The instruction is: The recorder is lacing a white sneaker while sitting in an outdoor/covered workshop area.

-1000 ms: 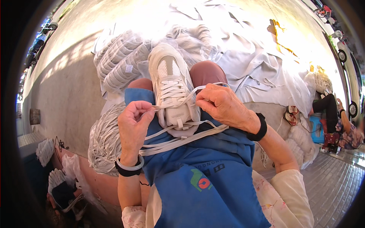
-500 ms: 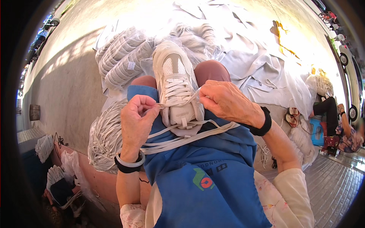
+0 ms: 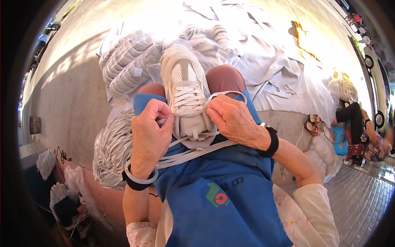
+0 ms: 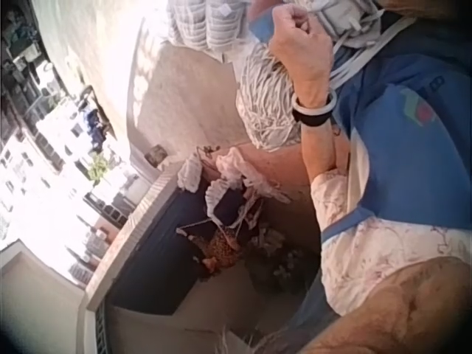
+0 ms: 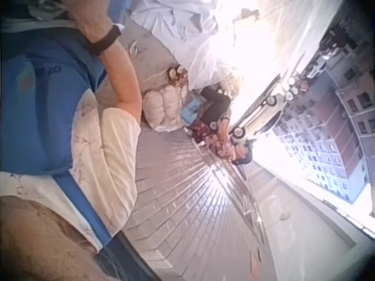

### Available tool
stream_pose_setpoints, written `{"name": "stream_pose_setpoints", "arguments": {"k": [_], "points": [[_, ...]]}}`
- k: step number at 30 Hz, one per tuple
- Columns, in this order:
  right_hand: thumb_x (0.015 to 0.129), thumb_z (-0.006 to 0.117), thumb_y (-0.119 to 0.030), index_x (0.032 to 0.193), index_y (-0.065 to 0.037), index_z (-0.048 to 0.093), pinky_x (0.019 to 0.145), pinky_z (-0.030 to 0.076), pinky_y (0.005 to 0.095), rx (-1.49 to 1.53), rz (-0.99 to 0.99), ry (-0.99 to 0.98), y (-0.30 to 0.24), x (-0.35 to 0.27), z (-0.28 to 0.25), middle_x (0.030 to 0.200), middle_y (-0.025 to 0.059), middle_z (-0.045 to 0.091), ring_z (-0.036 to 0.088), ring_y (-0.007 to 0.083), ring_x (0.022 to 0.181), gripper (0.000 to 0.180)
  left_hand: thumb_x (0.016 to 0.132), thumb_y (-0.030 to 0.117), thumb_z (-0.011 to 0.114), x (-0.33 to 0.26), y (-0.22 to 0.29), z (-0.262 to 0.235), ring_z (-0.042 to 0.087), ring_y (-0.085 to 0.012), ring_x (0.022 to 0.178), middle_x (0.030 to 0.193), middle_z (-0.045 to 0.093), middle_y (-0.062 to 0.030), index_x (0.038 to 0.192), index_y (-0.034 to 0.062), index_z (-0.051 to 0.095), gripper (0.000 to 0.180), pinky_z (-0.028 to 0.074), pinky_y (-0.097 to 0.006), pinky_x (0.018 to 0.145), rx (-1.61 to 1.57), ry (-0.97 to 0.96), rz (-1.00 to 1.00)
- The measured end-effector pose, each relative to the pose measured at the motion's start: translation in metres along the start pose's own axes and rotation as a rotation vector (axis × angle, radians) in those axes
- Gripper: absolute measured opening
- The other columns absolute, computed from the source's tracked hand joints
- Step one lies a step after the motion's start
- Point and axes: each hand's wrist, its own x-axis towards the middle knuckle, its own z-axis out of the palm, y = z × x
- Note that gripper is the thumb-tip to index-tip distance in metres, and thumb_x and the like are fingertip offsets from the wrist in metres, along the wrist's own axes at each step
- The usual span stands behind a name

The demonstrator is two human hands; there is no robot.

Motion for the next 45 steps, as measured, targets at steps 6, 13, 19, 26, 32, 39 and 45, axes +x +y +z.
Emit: {"name": "stream_pose_setpoints", "arguments": {"k": [6, 13, 19, 26, 32, 39, 45], "points": [[0.086, 0.067, -0.018, 0.093, -0.003, 0.06, 0.066, 0.048, 0.0384, -0.118, -0.002, 0.058, -0.009, -0.008, -0.005, 0.093, 0.0116, 0.055, 0.057, 0.031, 0.076, 0.018, 0.08, 0.003, 0.072, -0.019, -0.02, -0.001, 0.065, -0.019, 0.075, 0.082, 0.068, -0.0097, 0.096, 0.0023, 0.065, 0.018, 0.05, -0.029, 0.07, 0.062, 0.134, 0.089], [0.08, 0.072, -0.021, 0.104, -0.001, 0.059, 0.069, 0.049, 0.0389, -0.387, 0.001, -0.037, -0.032, -0.023, -0.001, 0.099, 0.0126, 0.053, 0.059, 0.0301, 0.079, 0.033, 0.073, 0.007, 0.079, -0.039, -0.012, 0.017, 0.059, -0.0243, 0.086, 0.102, 0.059, -0.0118, 0.104, 0.0024, 0.065, 0.034, 0.05, -0.032, 0.071, 0.395, 0.221, 0.31], [0.082, 0.063, -0.005, 0.106, -0.001, 0.057, 0.068, 0.049, 0.0393, -0.043, -0.036, -0.048, 0.003, -0.013, 0.002, 0.088, 0.0128, 0.053, 0.058, 0.0293, 0.076, 0.025, 0.083, -0.001, 0.065, -0.03, -0.03, 0.017, 0.062, -0.0258, 0.074, 0.092, 0.062, -0.0131, 0.107, 0.0004, 0.06, 0.024, 0.05, -0.036, 0.067, 0.106, 0.137, 0.183], [0.08, 0.059, -0.002, 0.103, -0.002, 0.053, 0.054, 0.05, 0.0393, -0.178, -0.222, -0.04, -0.012, -0.022, 0.0, 0.083, 0.0123, 0.054, 0.062, 0.0324, 0.066, 0.024, 0.084, -0.009, 0.055, -0.026, -0.021, 0.014, 0.064, -0.0267, 0.077, 0.094, 0.063, -0.0121, 0.108, 0.003, 0.058, 0.027, 0.052, -0.032, 0.067, 0.322, 0.082, 0.419], [0.074, 0.062, -0.006, 0.084, 0.0, 0.059, 0.062, 0.05, 0.0394, -0.614, -0.27, -0.057, -0.034, -0.001, -0.004, 0.083, 0.0097, 0.053, 0.061, 0.0248, 0.076, 0.012, 0.077, -0.008, 0.059, -0.017, 0.003, 0.002, 0.061, -0.0296, 0.084, 0.09, 0.056, -0.011, 0.102, 0.0053, 0.056, 0.029, 0.051, -0.04, 0.065, 0.67, -0.174, 0.386], [0.076, 0.064, -0.002, 0.08, 0.001, 0.06, 0.068, 0.047, 0.0351, 0.035, -0.258, -0.118, -0.038, 0.015, -0.012, 0.079, 0.0102, 0.05, 0.056, 0.0273, 0.076, 0.006, 0.081, 0.003, 0.065, 0.006, 0.005, -0.012, 0.06, -0.0281, 0.086, 0.087, 0.053, -0.0101, 0.092, 0.0053, 0.057, 0.014, 0.05, -0.041, 0.066, 0.449, -0.225, 0.427], [0.088, 0.064, -0.008, 0.087, 0.001, 0.063, 0.058, 0.046, 0.0262, 0.752, 0.235, -0.252, -0.049, 0.027, -0.022, 0.075, 0.0031, 0.059, 0.057, 0.0107, 0.068, 0.008, 0.082, 0.004, 0.066, 0.016, 0.017, -0.024, 0.058, -0.0315, 0.086, 0.088, 0.053, -0.0118, 0.091, 0.0045, 0.057, 0.012, 0.048, -0.041, 0.067, 0.319, -0.257, 0.478]]}}
